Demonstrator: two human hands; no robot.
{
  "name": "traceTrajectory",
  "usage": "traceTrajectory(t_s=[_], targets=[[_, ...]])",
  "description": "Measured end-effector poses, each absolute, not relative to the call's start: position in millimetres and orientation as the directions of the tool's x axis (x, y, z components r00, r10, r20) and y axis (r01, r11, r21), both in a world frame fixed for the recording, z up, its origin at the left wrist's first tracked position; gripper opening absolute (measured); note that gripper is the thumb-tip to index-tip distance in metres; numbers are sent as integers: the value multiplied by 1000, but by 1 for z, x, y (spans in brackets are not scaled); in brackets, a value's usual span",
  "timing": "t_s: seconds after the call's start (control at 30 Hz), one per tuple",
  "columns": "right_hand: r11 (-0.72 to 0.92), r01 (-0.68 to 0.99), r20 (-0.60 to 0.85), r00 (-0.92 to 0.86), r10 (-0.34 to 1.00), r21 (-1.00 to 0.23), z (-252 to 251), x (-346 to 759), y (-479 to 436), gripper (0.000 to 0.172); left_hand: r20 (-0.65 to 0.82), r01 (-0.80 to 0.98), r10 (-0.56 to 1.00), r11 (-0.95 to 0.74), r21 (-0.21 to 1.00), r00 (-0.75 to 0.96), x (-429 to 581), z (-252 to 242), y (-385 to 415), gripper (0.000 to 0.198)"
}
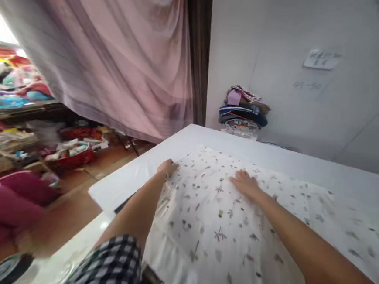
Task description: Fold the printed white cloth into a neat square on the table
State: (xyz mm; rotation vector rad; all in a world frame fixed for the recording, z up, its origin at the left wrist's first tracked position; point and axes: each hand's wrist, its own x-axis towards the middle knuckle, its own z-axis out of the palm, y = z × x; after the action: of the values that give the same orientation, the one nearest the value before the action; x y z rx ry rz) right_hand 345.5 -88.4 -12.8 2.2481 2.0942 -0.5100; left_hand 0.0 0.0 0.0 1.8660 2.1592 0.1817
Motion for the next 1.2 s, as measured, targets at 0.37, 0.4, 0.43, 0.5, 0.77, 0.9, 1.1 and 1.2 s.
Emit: traceTrajectory(t_s=[0.37,0.4,0.43,0.5,0.77,0.9,1.1,1.2], targets=[[245,954,-107,-266,958,-173,-41,315,-192,80,15,933,958,-282,223,286,37,-21,-104,71],[238,956,-97,-257,962,-174,-40,313,-195,80,-16,926,947,-311,216,321,39,-25,-111,74],[243,954,-72,-258,963,-174,-38,311,-199,80,-47,924,942,-315,219,332,40,-27,-115,76],[292,941,-21,-300,954,-173,-35,307,-209,78,-90,923,939,-303,235,331,39,-25,-117,75],[375,901,-48,-394,918,-218,-29,295,-260,75,-79,925,940,-308,224,332,21,-14,-131,74],[450,853,-114,-491,863,-265,-27,292,-282,72,-89,941,955,-257,221,282,18,-12,-134,66],[432,826,-110,-498,860,-361,-19,277,-310,76,-106,950,948,-287,124,300,10,-14,-145,66],[385,790,-112,-489,865,-478,-2,280,-329,78,-112,960,953,-275,56,280,0,-23,-144,61]])
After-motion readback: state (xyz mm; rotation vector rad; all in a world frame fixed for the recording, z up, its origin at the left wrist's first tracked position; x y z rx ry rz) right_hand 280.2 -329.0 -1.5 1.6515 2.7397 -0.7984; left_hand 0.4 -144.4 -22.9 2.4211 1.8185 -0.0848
